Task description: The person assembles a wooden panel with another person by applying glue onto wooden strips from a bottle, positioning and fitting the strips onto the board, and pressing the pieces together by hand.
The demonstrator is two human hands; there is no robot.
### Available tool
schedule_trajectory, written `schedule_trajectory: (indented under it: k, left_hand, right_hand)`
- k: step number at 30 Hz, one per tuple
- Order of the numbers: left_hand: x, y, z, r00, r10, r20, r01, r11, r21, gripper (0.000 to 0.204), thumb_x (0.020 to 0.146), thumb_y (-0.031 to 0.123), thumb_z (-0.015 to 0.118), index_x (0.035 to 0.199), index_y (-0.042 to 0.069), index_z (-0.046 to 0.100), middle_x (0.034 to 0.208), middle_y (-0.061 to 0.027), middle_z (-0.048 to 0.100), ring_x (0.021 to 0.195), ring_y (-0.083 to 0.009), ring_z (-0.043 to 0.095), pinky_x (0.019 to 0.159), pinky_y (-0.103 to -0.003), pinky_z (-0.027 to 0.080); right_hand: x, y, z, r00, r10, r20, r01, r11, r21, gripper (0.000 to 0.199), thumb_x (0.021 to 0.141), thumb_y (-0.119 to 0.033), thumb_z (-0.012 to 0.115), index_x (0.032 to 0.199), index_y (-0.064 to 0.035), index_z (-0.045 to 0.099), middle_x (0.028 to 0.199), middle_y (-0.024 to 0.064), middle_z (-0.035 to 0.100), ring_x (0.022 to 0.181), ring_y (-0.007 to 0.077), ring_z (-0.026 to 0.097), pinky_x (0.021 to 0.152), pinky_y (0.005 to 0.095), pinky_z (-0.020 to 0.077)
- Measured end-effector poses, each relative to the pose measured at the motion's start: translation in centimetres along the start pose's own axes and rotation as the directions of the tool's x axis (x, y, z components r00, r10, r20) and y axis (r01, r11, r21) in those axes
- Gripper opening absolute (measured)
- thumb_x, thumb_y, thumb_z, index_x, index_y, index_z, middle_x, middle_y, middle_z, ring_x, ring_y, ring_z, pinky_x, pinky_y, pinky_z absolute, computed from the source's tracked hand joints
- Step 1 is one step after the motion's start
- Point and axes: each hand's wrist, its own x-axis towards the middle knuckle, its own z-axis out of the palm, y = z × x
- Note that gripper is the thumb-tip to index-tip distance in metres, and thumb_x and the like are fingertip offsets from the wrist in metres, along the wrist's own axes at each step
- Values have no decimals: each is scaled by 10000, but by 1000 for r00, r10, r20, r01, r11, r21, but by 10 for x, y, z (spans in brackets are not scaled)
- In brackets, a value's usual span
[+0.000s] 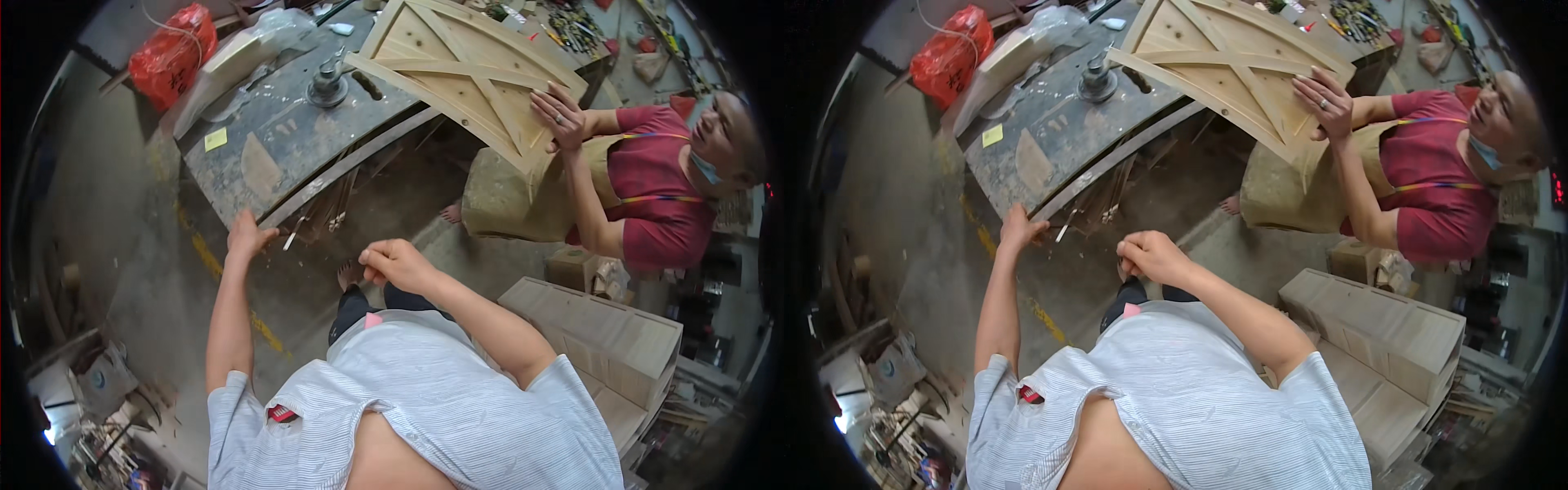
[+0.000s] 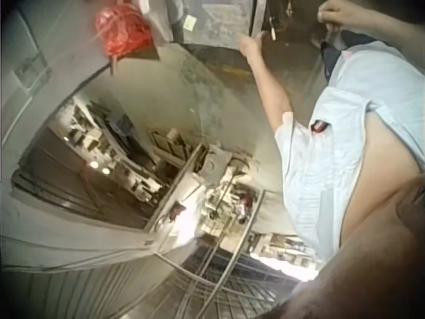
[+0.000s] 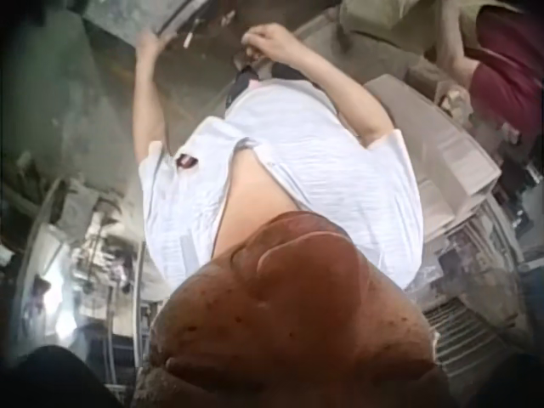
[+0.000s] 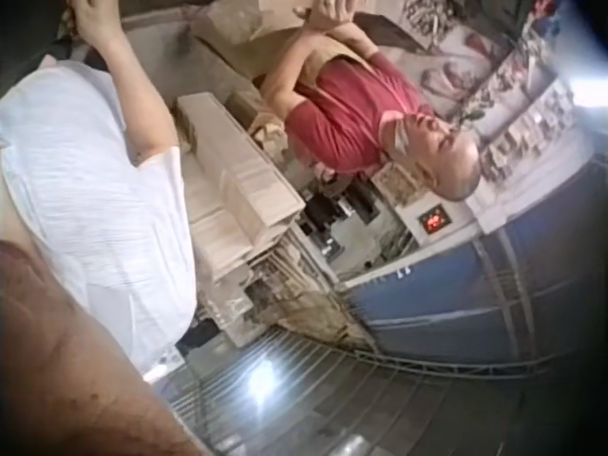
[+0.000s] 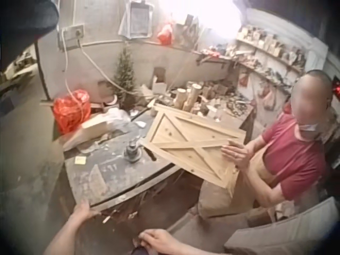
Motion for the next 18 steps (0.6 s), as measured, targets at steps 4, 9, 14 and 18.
schedule_trajectory:
  k: [4,9,14,18]
  left_hand:
    - [31,-11,16,976,-37,213,49,997,-54,666,718,343,952,1133,-39,599,1066,-260,737,1023,-383,740,870,-485,575]
    - [51,-58,44,986,-61,157,68,997,-44,606,768,232,930,1150,-65,565,995,-225,758,932,-364,766,853,-480,582]
    - [39,2,29,984,-59,171,44,995,90,574,785,86,911,1203,-60,546,1112,-274,731,1060,-424,712,894,-494,557]
    - [42,-7,35,986,-55,158,26,983,179,645,746,151,950,1201,-66,548,1160,-294,712,1034,-411,705,892,-470,553]
  right_hand:
    - [-18,21,-8,988,111,-105,-106,993,49,382,1073,-302,559,972,29,719,798,54,721,685,113,650,667,277,554]
    - [-35,32,-11,983,127,-132,-123,992,40,397,1089,-292,520,1052,56,708,849,84,743,702,129,674,673,291,562]
    - [-48,61,-44,976,83,-201,-65,993,95,370,1103,-202,468,1294,69,633,922,115,752,732,145,695,685,301,564]
    - [-49,87,-65,974,46,-222,-13,989,147,349,1092,-175,484,1299,63,633,897,112,753,732,147,700,687,305,568]
